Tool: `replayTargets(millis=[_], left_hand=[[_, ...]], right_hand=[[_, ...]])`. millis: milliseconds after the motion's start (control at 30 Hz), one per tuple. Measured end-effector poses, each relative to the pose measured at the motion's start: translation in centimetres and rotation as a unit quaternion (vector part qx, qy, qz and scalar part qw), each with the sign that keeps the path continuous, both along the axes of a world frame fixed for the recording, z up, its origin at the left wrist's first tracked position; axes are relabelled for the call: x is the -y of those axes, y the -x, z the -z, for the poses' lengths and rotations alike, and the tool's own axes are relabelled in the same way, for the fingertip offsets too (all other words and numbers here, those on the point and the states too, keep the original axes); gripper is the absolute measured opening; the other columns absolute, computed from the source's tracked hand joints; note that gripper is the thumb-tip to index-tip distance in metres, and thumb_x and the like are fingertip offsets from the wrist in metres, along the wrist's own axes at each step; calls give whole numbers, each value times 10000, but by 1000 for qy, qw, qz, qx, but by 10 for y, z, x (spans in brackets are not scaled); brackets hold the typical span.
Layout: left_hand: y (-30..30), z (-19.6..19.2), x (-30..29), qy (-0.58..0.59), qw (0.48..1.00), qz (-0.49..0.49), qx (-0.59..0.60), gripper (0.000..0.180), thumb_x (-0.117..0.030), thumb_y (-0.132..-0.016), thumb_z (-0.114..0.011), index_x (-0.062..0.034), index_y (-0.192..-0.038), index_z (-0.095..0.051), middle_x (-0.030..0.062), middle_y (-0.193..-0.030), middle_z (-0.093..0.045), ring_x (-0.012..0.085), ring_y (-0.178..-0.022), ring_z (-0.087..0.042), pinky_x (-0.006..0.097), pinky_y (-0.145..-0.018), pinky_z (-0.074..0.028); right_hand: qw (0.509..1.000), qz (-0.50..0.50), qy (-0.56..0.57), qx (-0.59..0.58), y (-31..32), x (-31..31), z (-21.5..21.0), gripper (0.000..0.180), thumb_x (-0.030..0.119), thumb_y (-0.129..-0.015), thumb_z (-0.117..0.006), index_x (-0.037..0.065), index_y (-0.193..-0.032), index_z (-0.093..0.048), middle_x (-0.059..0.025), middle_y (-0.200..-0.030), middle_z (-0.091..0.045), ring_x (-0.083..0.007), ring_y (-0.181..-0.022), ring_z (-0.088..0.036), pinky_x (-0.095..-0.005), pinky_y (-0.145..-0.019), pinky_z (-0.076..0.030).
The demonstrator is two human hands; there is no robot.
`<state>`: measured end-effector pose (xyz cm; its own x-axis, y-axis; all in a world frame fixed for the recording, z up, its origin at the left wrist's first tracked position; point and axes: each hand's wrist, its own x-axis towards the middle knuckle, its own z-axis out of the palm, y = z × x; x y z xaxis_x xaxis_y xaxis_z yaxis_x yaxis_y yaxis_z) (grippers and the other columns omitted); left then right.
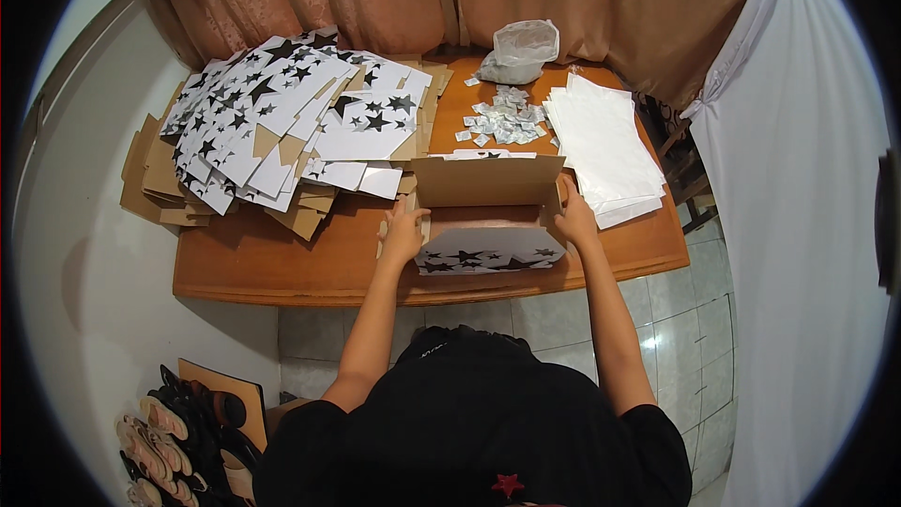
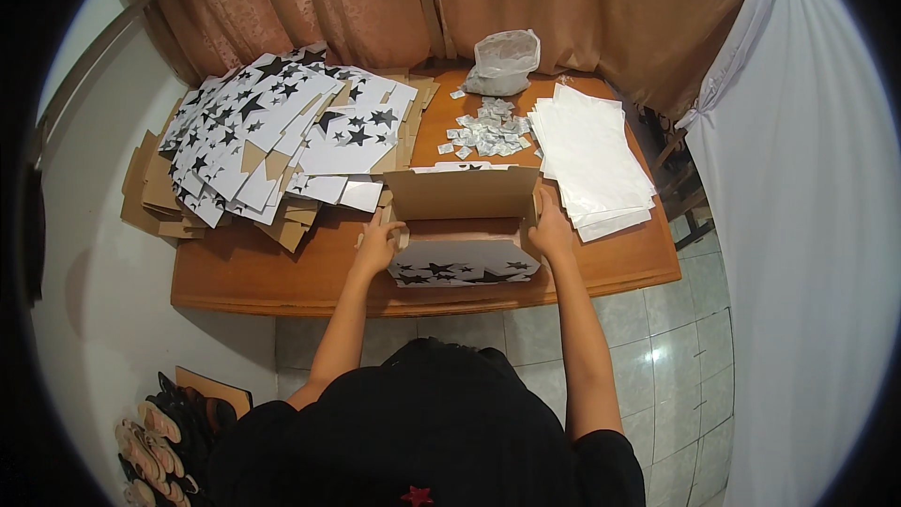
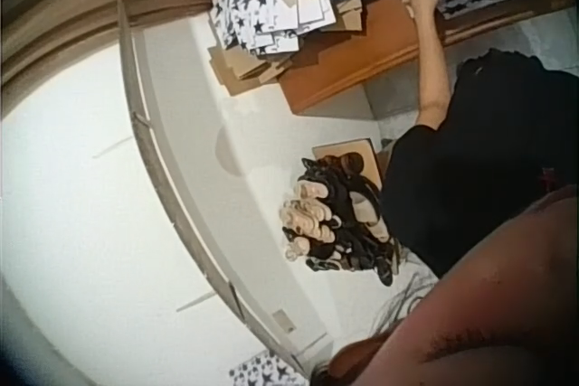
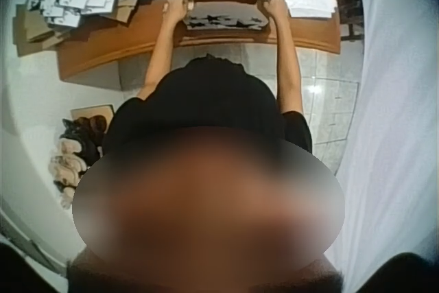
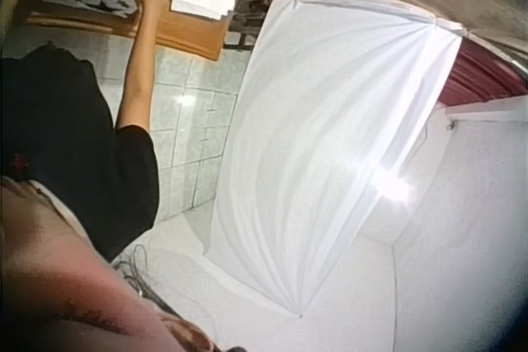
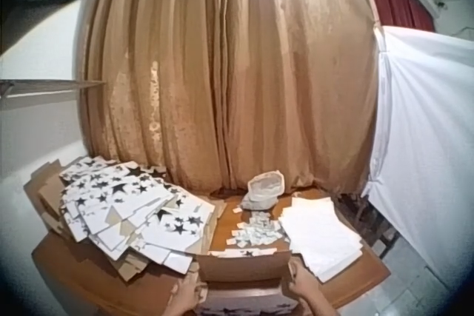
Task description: Folding cardboard shoe boxes and organizing them on a shelf.
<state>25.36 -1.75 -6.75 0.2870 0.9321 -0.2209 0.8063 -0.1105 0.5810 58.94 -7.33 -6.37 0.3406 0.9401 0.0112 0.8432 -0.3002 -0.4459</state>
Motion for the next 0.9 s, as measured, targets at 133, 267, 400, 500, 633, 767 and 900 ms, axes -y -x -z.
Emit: replayTargets(millis=[133,267,400,500,633,767,900], left_hand=[[-3,-16,-3,46,999,9,-16,862,-569,-700,-638,-168,-1394,-322,191,-1491,-53,446,-1351,11,703,-971,-16],[12,6,-7,42,996,73,22,1260,-766,-465,-661,-85,-1425,-210,240,-1476,51,389,-1360,112,654,-985,82],[9,1,1,-21,992,122,-3,1466,-748,-328,-717,40,-1405,-111,260,-1466,78,373,-1364,115,631,-1002,89],[9,7,9,-87,989,118,-17,1588,-745,-237,-730,125,-1370,-38,262,-1464,77,376,-1365,105,615,-1018,81],[12,12,16,-159,981,79,80,1578,-737,-227,-739,55,-1401,-43,244,-1472,63,379,-1369,67,620,-1018,73],[8,-16,17,-153,977,150,7,1464,-761,-314,-707,-40,-1431,-93,211,-1486,28,361,-1376,43,626,-1014,83],[-7,-24,13,-23,968,197,-154,1330,-803,-441,-618,-50,-1429,-142,210,-1488,3,358,-1377,39,625,-1013,84]], right_hand=[[999,26,21,1,2,-10,-13,885,62,-653,-689,191,-1398,-229,-148,-940,-623,-337,-850,-607,-407,-760,-473],[999,-10,-26,-39,0,-8,-17,823,80,-669,-706,194,-1360,-273,-156,-966,-621,-355,-885,-595,-416,-778,-471],[989,-65,-132,-28,-7,3,-2,653,96,-674,-711,159,-1257,-424,-142,-1054,-585,-350,-965,-568,-424,-810,-461],[992,-89,-90,10,0,14,-2,563,95,-671,-708,146,-1189,-494,-131,-1128,-536,-329,-1006,-546,-425,-820,-456],[991,-118,-65,19,9,28,-4,591,151,-696,-687,194,-1249,-482,-134,-1200,-483,-342,-1082,-490,-427,-861,-446],[993,-88,19,70,11,30,-4,578,201,-713,-678,232,-1258,-487,-179,-1258,-427,-375,-1098,-474,-438,-908,-419],[992,-119,-51,7,4,30,3,593,216,-715,-675,186,-1272,-474,-223,-1269,-405,-386,-1127,-454,-447,-922,-407]])
